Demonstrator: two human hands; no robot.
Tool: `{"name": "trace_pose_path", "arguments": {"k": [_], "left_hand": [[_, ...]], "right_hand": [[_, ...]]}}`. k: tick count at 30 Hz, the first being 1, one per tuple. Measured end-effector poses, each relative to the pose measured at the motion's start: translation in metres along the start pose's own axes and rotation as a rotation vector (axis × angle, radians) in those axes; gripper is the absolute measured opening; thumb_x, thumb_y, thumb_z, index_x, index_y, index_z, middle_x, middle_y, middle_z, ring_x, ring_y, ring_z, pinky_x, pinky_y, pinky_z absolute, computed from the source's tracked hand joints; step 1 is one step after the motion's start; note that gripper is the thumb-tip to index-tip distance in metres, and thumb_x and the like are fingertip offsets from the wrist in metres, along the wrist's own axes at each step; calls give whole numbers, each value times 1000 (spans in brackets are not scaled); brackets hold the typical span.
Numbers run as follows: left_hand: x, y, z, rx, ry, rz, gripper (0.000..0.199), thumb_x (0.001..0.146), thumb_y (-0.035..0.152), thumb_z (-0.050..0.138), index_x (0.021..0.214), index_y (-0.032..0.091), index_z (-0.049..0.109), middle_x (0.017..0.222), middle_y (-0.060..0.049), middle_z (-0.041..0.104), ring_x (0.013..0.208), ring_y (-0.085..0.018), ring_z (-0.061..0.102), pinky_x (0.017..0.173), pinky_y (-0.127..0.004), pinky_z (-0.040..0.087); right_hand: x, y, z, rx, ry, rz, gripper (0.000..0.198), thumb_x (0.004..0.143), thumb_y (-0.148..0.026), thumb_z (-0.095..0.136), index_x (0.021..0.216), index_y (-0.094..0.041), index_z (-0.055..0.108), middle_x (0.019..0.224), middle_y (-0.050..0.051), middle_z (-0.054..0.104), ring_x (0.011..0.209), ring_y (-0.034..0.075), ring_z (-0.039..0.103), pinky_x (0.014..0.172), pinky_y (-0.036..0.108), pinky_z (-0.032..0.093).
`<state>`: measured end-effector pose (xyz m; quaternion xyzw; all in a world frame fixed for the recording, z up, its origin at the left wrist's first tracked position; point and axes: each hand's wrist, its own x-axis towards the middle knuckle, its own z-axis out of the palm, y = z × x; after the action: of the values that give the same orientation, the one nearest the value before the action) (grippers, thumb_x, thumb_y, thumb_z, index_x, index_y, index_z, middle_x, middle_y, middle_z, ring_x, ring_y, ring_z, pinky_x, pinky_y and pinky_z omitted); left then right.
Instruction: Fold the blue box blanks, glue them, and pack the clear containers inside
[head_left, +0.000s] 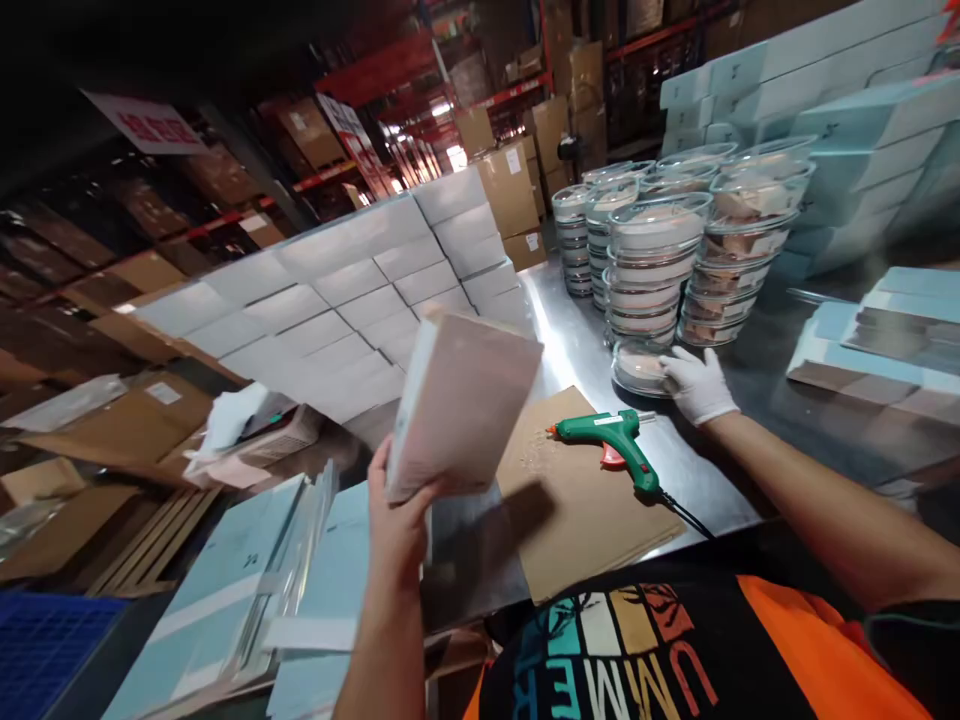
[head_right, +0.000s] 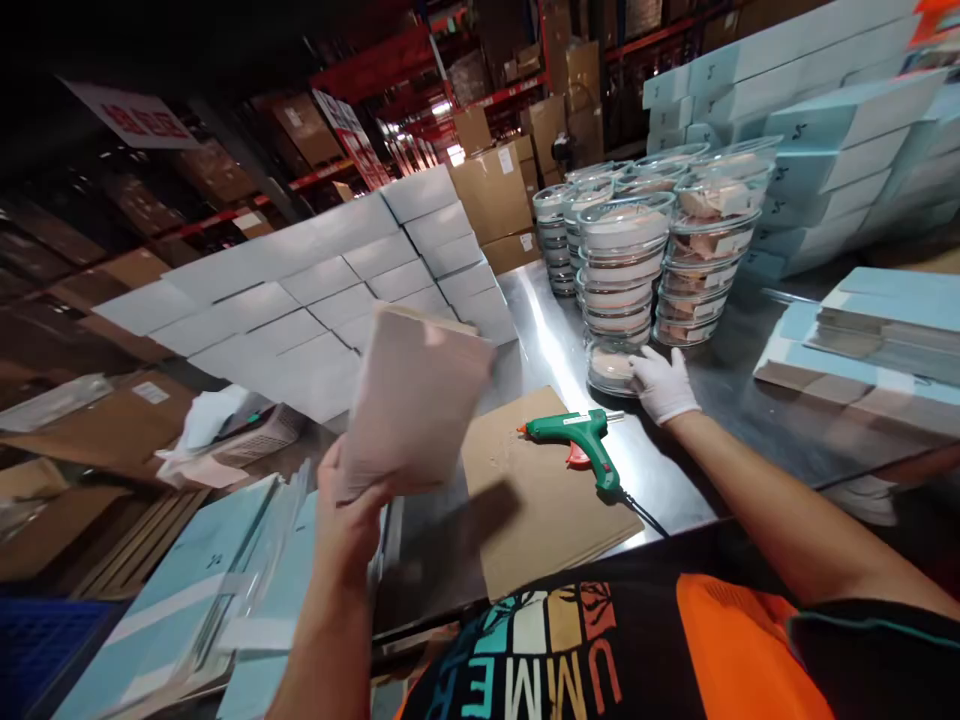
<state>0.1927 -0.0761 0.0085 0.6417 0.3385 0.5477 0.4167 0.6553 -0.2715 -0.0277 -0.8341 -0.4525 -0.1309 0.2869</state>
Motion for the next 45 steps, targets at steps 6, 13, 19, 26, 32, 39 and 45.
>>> {"name": "trace_pose_path", "arguments": {"k": [6, 13, 19, 26, 32, 39, 45], "left_hand": [[-41, -33, 31, 54, -115, -169, 92, 60, 30, 97, 143, 28, 60, 141, -9, 68, 125, -31, 68, 108, -44, 55], [-88, -59, 70, -42, -238, -143, 93, 58, 39, 103, 140, 28, 59, 141, -12, 69, 121, -31, 72, 103, -41, 59], [-105, -80, 75, 62, -336, -277, 78, 50, 40, 104, 117, 20, 70, 127, -13, 72, 119, -36, 71, 102, -48, 59], [-94, -72, 54, -5, -322, -110, 95, 70, 61, 95, 147, 19, 56, 134, -18, 71, 121, -34, 71, 99, -47, 61], [-72, -32, 67, -53, -289, 298, 58, 91, 75, 72, 109, 20, 77, 117, -13, 75, 123, -33, 69, 107, -47, 58], [-73, -44, 68, -25, -210, 306, 80, 77, 82, 82, 132, 24, 72, 124, -14, 74, 125, -34, 69, 113, -50, 55], [-79, -48, 5, 285, 17, 397, 65, 79, 74, 85, 122, 26, 78, 112, -8, 78, 126, -34, 68, 124, -52, 45]], "right_hand": [[-8, -41, -92, 89, 271, -70, 27, 101, -32, 56, 111, -18, 76, 105, 14, 79, 96, 25, 70, 84, 38, 53], [-12, -146, -171, 226, -88, -848, 27, 108, -32, 58, 91, -25, 77, 79, 4, 70, 77, 21, 61, 68, 34, 47], [-35, -177, -126, 444, 23, -625, 21, 108, -33, 58, 112, -24, 77, 106, 8, 77, 101, 24, 72, 90, 39, 58], [-94, -149, -45, 777, -206, -301, 75, 100, -69, 66, 159, -24, 53, 165, 20, 54, 154, 36, 54, 127, 58, 45], [-101, -189, 1, 1066, -195, -40, 61, 94, -74, 66, 126, -22, 74, 140, 17, 73, 140, 38, 65, 117, 53, 55], [-86, -206, 13, 982, -22, 16, 54, 92, -31, 63, 144, -27, 51, 143, 12, 69, 121, 26, 71, 105, 44, 59], [-59, -150, -13, 458, -213, -69, 39, 94, -48, 67, 121, -20, 71, 124, 17, 75, 112, 35, 72, 97, 49, 59]]}}
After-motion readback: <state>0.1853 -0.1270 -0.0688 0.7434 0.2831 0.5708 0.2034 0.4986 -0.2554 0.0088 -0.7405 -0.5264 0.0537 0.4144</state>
